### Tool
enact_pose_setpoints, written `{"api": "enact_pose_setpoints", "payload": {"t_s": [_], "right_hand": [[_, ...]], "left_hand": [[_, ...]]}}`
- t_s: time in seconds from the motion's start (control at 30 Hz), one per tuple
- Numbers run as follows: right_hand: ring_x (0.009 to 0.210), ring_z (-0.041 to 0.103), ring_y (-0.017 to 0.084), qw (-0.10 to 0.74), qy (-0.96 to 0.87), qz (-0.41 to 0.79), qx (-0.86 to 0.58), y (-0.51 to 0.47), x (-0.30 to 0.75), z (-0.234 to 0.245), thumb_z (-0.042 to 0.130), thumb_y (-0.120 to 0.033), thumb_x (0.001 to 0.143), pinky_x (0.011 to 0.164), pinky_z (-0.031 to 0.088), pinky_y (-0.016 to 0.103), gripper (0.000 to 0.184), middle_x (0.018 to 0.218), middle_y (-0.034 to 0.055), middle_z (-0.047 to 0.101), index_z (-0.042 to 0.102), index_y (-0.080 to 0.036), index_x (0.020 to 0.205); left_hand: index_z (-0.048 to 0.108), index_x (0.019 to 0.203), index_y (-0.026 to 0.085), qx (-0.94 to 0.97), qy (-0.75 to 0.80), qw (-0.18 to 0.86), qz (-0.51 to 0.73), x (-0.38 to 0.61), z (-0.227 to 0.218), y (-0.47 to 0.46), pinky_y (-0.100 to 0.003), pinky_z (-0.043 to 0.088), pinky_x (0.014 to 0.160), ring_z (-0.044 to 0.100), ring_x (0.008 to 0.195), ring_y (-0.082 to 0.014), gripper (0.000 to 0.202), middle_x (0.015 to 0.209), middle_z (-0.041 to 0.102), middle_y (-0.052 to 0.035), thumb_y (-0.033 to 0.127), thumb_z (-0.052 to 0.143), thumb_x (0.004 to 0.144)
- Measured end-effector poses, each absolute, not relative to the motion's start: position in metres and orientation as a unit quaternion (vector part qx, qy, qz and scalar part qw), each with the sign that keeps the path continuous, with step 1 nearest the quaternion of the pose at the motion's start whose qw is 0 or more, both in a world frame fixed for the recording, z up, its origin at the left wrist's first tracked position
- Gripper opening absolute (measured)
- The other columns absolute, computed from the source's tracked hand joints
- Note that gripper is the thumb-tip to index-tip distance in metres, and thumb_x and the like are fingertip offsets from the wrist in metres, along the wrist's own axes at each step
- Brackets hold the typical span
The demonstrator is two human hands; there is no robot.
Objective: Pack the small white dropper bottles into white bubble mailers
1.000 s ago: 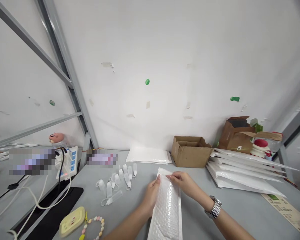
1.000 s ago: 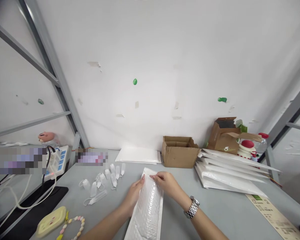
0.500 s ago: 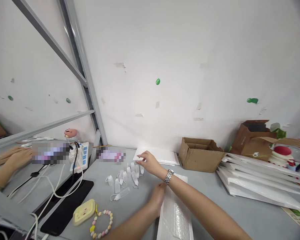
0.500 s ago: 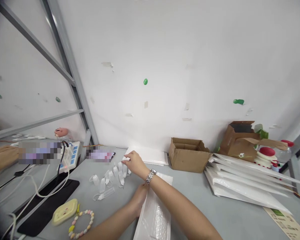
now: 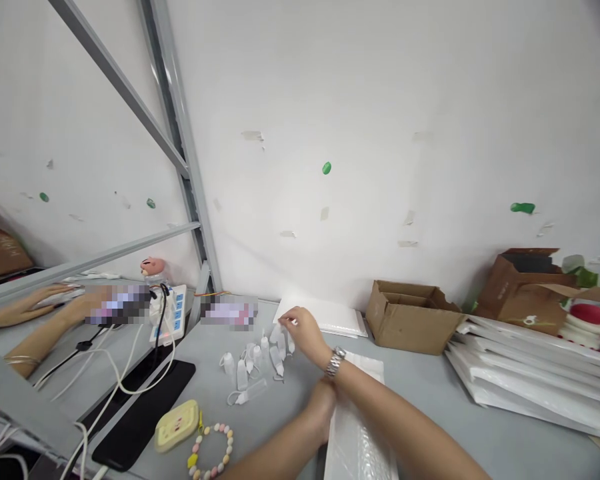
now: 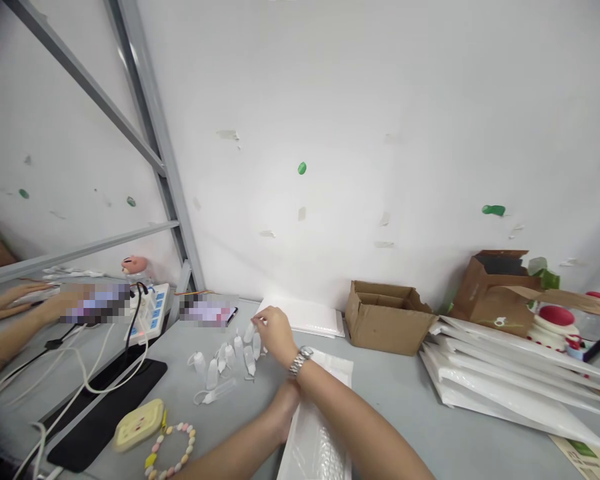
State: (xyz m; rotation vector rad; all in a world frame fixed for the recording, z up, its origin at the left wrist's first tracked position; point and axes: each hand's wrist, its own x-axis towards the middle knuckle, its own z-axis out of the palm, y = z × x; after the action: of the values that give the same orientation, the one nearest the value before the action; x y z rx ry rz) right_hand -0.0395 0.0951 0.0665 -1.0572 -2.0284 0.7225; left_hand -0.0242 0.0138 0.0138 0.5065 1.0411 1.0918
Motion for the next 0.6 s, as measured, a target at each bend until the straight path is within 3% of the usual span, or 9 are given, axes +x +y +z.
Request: {"api": "enact_pose_setpoints", "payload": {"t_s": [0.13, 0.2, 0.27, 0.43, 0.6], "right_hand": [[0.083, 0.062, 0.017, 0.433, -0.732, 0.314, -0.421, 0.079, 0.025, 0.087, 0.042, -0.032, 0.087, 0.075, 0.048, 0.028, 0.026, 0.089, 0.0071, 0.068, 0.063, -0.017, 0.088], [0.081, 0.063, 0.019, 0.504, -0.669, 0.352, -0.417, 0.067, 0.063, 0.091, 0.048, -0.04, 0.084, 0.075, 0.048, 0.031, 0.026, 0.086, 0.007, 0.069, 0.061, -0.018, 0.084], [0.082, 0.062, 0.021, 0.535, -0.64, 0.315, -0.452, 0.054, 0.096, 0.087, 0.051, -0.043, 0.081, 0.075, 0.048, 0.032, 0.026, 0.085, 0.0069, 0.068, 0.061, -0.019, 0.082], [0.079, 0.061, 0.021, 0.495, -0.653, 0.236, -0.523, 0.032, 0.136, 0.067, 0.052, -0.044, 0.079, 0.071, 0.047, 0.032, 0.026, 0.081, 0.0064, 0.069, 0.063, -0.021, 0.076], [0.066, 0.061, 0.019, 0.477, -0.628, 0.337, -0.515, 0.031, 0.133, 0.052, 0.054, -0.046, 0.074, 0.064, 0.047, 0.03, 0.029, 0.068, 0.005, 0.066, 0.061, -0.019, 0.067]], "left_hand": [[0.063, 0.077, 0.013, 0.247, 0.459, 0.691, 0.501, -0.028, 0.022, 0.013, -0.039, 0.042, 0.082, 0.062, 0.089, -0.0332, 0.05, 0.072, 0.069, -0.0095, 0.058, 0.065, 0.057], [0.063, 0.082, 0.011, 0.259, 0.447, 0.693, 0.502, -0.028, 0.025, 0.011, -0.037, 0.043, 0.081, 0.062, 0.088, -0.0305, 0.059, 0.076, 0.069, -0.0098, 0.064, 0.063, 0.057], [0.064, 0.086, 0.011, 0.289, 0.432, 0.689, 0.505, -0.027, 0.025, 0.008, -0.035, 0.042, 0.082, 0.062, 0.088, -0.0282, 0.063, 0.08, 0.07, -0.0094, 0.066, 0.064, 0.055], [0.067, 0.086, 0.012, 0.38, 0.416, 0.67, 0.482, -0.017, 0.019, 0.001, -0.032, 0.042, 0.079, 0.061, 0.088, -0.0262, 0.063, 0.081, 0.07, -0.0071, 0.069, 0.058, 0.061], [0.067, 0.088, 0.012, 0.42, 0.416, 0.669, 0.451, -0.014, 0.012, -0.001, -0.032, 0.042, 0.078, 0.06, 0.087, -0.0256, 0.062, 0.081, 0.07, -0.0069, 0.068, 0.055, 0.065]]}}
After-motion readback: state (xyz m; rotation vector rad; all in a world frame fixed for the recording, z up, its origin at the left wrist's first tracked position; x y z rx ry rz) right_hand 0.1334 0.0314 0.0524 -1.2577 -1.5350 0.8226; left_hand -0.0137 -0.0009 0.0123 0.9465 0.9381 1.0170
